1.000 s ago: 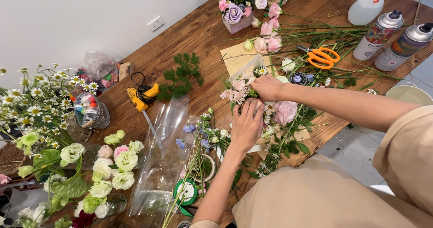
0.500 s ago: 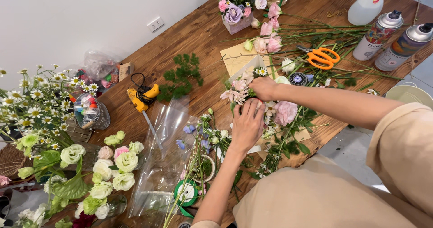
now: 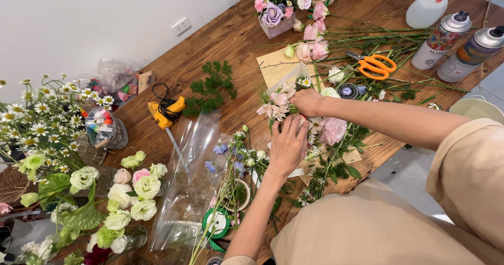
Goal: The person arranges a floral bouquet on a wooden table, using scissors to trim stems and placing various flowers and greenery into a small container. They adjust the arrangement by hand, adding and repositioning flowers throughout the process.
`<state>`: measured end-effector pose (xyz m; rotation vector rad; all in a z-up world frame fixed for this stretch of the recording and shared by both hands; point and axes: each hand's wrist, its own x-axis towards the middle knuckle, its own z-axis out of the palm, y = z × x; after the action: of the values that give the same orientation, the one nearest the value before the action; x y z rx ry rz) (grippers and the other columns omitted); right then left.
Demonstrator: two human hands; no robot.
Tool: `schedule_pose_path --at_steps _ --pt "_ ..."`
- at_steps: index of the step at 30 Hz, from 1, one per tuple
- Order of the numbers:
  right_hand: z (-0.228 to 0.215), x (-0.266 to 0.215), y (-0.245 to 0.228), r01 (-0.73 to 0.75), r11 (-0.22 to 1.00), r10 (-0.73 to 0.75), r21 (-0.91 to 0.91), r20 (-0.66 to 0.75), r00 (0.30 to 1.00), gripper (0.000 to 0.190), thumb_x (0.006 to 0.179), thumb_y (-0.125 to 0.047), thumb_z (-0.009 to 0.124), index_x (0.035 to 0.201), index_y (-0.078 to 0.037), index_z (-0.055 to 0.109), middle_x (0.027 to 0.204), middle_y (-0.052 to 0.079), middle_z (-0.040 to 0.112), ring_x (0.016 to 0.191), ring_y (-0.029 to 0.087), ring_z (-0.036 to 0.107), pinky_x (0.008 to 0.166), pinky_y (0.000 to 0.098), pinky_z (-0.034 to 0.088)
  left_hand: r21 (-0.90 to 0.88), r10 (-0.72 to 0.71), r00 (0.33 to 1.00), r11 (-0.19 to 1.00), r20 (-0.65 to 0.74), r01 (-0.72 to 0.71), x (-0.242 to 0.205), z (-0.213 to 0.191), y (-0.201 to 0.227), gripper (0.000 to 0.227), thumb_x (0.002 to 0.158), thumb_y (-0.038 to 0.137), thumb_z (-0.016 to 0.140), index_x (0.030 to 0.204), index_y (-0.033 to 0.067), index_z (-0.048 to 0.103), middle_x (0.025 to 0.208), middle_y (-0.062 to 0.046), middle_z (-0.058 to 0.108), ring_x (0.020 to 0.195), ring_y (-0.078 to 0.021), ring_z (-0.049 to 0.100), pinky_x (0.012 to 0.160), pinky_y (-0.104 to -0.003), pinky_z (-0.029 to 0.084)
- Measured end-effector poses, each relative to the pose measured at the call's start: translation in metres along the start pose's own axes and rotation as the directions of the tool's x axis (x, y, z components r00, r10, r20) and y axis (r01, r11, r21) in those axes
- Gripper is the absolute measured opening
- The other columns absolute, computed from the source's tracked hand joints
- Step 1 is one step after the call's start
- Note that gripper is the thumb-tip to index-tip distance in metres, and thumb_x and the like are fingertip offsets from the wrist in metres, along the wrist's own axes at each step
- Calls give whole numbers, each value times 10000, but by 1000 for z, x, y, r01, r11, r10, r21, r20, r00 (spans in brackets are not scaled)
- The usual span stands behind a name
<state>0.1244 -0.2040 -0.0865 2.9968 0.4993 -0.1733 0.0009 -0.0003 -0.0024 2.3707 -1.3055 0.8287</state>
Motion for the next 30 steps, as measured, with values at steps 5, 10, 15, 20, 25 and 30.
schedule_pose_path --at_steps 5,10,15,20,25,30 --pt "-5 -1 -1 7 1000 -7 22 7 1000 233 811 -50 540 832 -151 749 803 121 757 836 313 758 678 460 607 -5 2 1000 1000 2 -2 0 -1 0 270 887 127 624 1153 93 648 1161 -138 590 1204 -288 543 990 -476 365" --pt "-7 -4 1 -30 996 27 82 42 999 232 815 -37 538 847 -90 762 816 157 757 852 350 753 693 491 600 -11 8 1000 1000 -23 -9 -2 4 -1 270 880 122 623 1147 87 639 1164 -145 582 1209 -297 544 987 -483 374" --pt "29 9 10 10 1000 -10 -4 -41 999 196 824 -103 567 881 -193 732 786 101 743 838 312 756 689 469 604 -10 9 1000 1000 -17 -9 -2 6 -1 286 872 131 623 1154 92 643 1164 -144 590 1211 -301 547 988 -492 377" --pt "44 17 13 22 999 -25 -37 -64 998 213 797 -100 550 871 -203 721 777 83 743 838 295 757 684 450 607 -11 3 1000 1000 -3 -3 -2 4 -1 281 877 136 615 1155 99 634 1167 -140 588 1211 -302 543 988 -487 376" --pt "55 22 17 45 998 -49 -48 -99 994 182 785 -114 559 809 -219 705 733 45 728 816 262 754 665 406 604 -14 2 1000 1000 4 -2 -2 3 -1 269 888 136 609 1152 94 636 1171 -142 587 1215 -305 540 984 -487 377" --pt "57 20 15 70 988 -85 -135 -107 991 197 770 -99 556 747 -217 711 711 35 733 769 252 753 624 399 596 -14 3 1000 1000 13 -3 -2 2 -2 273 888 138 609 1156 91 638 1151 -140 586 1209 -307 542 984 -482 377"
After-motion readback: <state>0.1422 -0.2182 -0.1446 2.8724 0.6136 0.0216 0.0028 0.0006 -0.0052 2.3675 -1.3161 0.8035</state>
